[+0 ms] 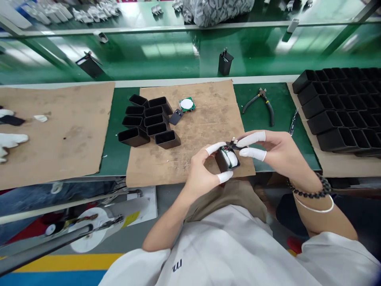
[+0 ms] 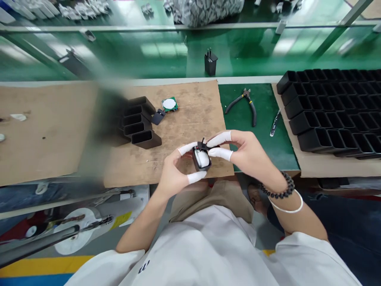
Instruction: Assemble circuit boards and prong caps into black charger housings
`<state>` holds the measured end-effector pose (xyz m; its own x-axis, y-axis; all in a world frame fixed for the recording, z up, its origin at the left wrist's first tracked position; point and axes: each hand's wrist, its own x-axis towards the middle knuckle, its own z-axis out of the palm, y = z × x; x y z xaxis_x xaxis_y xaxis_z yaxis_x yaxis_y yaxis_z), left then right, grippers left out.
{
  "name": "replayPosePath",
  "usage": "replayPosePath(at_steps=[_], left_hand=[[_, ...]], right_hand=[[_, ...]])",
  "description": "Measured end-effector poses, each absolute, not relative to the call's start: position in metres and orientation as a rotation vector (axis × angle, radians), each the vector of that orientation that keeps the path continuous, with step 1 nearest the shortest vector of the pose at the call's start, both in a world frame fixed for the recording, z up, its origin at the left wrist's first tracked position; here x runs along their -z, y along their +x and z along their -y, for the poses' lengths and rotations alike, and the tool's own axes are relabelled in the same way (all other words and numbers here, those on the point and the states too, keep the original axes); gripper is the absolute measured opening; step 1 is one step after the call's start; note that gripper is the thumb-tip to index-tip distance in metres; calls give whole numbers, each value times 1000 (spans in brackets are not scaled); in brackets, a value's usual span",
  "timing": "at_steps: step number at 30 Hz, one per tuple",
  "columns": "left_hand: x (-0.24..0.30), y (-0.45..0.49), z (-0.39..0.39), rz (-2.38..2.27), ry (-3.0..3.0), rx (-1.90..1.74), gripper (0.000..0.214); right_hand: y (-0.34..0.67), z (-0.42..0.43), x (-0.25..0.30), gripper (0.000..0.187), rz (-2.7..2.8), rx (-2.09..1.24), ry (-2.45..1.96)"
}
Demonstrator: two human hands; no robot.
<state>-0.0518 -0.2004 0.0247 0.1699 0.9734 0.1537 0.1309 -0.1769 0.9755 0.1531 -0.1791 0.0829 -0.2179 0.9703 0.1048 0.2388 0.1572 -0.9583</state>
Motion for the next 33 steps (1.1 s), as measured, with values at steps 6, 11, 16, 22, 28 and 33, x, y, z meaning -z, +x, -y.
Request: replayPosePath(at_steps=[6, 11, 16, 22, 28, 33], left_hand=[[-7, -21, 199, -1429, 1731, -1353, 60], [2, -29, 201, -1466, 1787, -1249, 62], [-10, -54, 211, -1489, 1915, -1009, 69], [-13, -70, 213, -1545, 1853, -1323, 60], [-3, -67, 214, -1565, 1762, -1325, 48], [-1, -62, 215, -1514, 1744, -1362, 54]], right_hand=[[133, 197, -66, 11, 1757, -538, -1361], [120, 202, -42, 18, 1881, -484, -1377], [126, 197, -46, 25, 1913, -560, -1318], [138, 177, -43, 19, 1641, -438, -1320], [140, 182, -27, 18, 1716, -222, -1333], [143, 192, -26, 14, 1857, -268, -1358]])
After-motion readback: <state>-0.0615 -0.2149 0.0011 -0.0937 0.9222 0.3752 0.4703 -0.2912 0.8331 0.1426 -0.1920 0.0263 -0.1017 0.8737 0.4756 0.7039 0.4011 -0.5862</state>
